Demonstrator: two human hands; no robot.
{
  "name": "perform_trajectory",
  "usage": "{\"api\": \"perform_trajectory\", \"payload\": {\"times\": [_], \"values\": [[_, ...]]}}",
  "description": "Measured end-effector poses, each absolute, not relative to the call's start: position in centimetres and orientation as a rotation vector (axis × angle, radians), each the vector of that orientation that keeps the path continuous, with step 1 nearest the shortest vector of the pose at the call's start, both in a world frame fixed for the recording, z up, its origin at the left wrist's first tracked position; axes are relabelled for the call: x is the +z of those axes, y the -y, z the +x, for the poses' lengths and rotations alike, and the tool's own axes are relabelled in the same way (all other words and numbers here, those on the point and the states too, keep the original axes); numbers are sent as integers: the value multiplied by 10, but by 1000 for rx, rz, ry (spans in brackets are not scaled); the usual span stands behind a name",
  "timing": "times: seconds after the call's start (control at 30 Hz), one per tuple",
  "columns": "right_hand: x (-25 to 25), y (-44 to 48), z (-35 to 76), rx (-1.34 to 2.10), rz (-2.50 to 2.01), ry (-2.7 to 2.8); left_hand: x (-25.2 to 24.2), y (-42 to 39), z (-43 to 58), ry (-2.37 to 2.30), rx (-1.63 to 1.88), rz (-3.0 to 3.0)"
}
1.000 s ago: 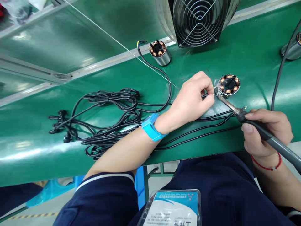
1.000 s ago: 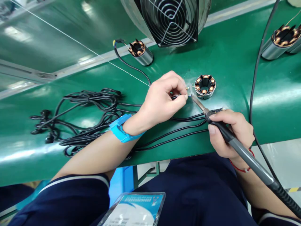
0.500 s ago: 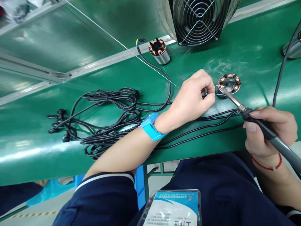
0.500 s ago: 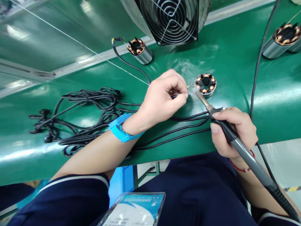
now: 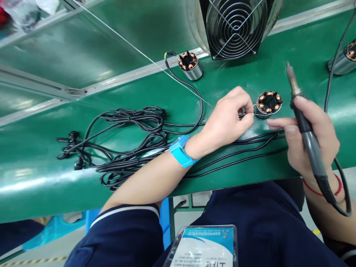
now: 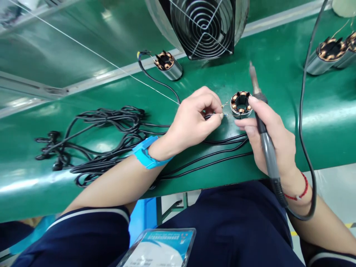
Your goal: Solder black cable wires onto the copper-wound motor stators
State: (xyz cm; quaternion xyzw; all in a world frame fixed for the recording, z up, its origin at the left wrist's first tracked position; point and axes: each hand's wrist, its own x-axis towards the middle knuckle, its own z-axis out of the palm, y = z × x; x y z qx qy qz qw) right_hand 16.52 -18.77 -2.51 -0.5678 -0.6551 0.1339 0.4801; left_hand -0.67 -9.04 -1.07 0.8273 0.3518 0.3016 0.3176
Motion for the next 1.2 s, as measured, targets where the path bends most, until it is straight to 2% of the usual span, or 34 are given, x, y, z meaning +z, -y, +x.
{"api": "perform_trajectory", "payload": {"times": [0.17, 0.43, 0.67, 0.9, 1.2], "values": [[-11, 175, 171, 320, -1438, 1893, -6, 91, -5, -961, 737, 2137], [-6, 156, 175, 270, -1419, 1975, -4, 89, -7, -950, 726, 2053], [-21, 124, 179, 268, -1285, 2167, 8, 74, -16, -871, 249, 1279], [-32, 136, 176, 201, -1275, 2090, 15, 76, -9, -1042, 466, 1083], [-26, 139, 181, 279, -1238, 2032, 9, 78, -2, -1108, 497, 1212]]}}
